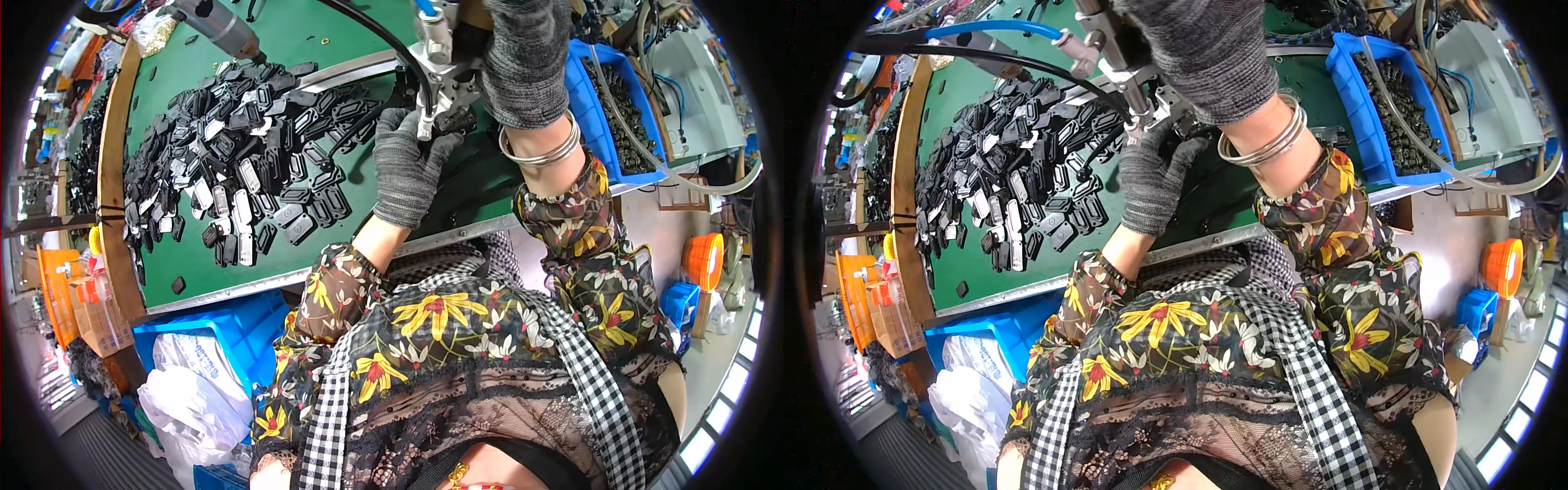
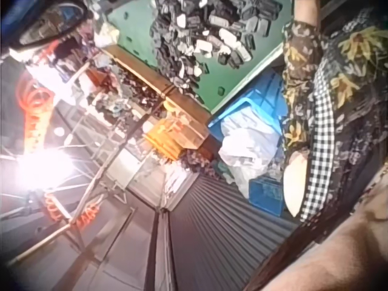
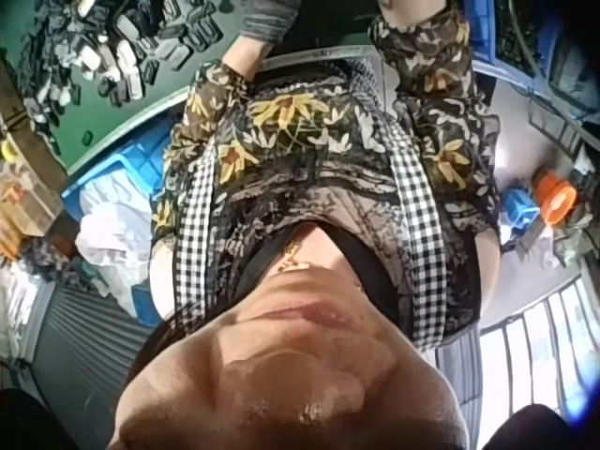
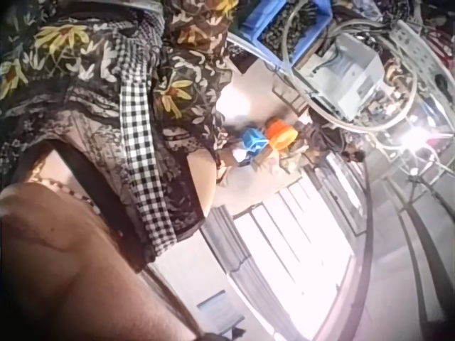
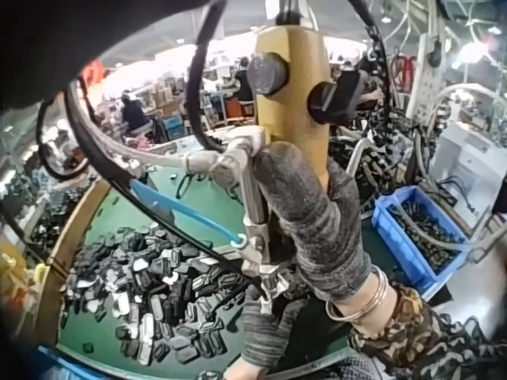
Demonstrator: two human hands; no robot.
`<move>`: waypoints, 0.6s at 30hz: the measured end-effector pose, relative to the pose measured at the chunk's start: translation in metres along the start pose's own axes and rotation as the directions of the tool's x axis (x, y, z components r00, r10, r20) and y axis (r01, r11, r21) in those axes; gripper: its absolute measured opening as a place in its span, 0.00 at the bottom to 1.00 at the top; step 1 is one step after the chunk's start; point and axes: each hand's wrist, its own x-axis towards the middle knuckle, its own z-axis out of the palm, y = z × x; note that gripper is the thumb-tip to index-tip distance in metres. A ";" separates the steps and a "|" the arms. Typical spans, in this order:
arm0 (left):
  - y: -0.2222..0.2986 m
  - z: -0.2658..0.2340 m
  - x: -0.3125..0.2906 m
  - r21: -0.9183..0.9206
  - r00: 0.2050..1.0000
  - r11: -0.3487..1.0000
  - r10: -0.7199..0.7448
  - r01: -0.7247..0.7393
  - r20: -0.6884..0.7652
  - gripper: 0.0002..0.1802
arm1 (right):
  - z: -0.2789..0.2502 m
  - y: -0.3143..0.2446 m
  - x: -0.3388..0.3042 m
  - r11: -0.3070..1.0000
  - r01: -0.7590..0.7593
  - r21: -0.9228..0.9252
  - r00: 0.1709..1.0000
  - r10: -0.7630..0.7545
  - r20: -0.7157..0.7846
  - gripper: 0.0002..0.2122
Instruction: Assemble small black plastic components using a pneumatic screwdriver at a factory workbench.
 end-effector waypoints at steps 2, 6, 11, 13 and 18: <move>-0.004 -0.003 -0.001 0.009 0.999 0.999 0.046 -0.046 -0.018 0.21 | 0.002 0.003 -0.004 1.000 -0.001 0.028 1.000 0.001 0.001 0.15; -0.008 0.003 -0.002 -0.021 0.999 0.999 0.027 -0.028 -0.023 0.19 | 0.003 0.002 -0.003 0.998 0.002 0.070 1.000 -0.001 -0.012 0.15; -0.021 -0.003 0.002 0.018 0.999 0.999 0.038 -0.037 -0.026 0.21 | 0.024 -0.002 0.003 0.931 -0.103 0.349 0.992 0.123 -0.035 0.17; -0.007 0.003 0.004 0.051 0.997 0.996 0.073 -0.073 0.005 0.22 | 0.010 -0.013 0.011 0.967 -0.098 0.235 0.992 0.113 -0.050 0.18; -0.023 -0.004 0.006 0.181 0.992 0.981 0.086 -0.068 -0.094 0.24 | 0.026 0.008 0.035 0.984 -0.105 0.147 0.994 0.107 -0.006 0.18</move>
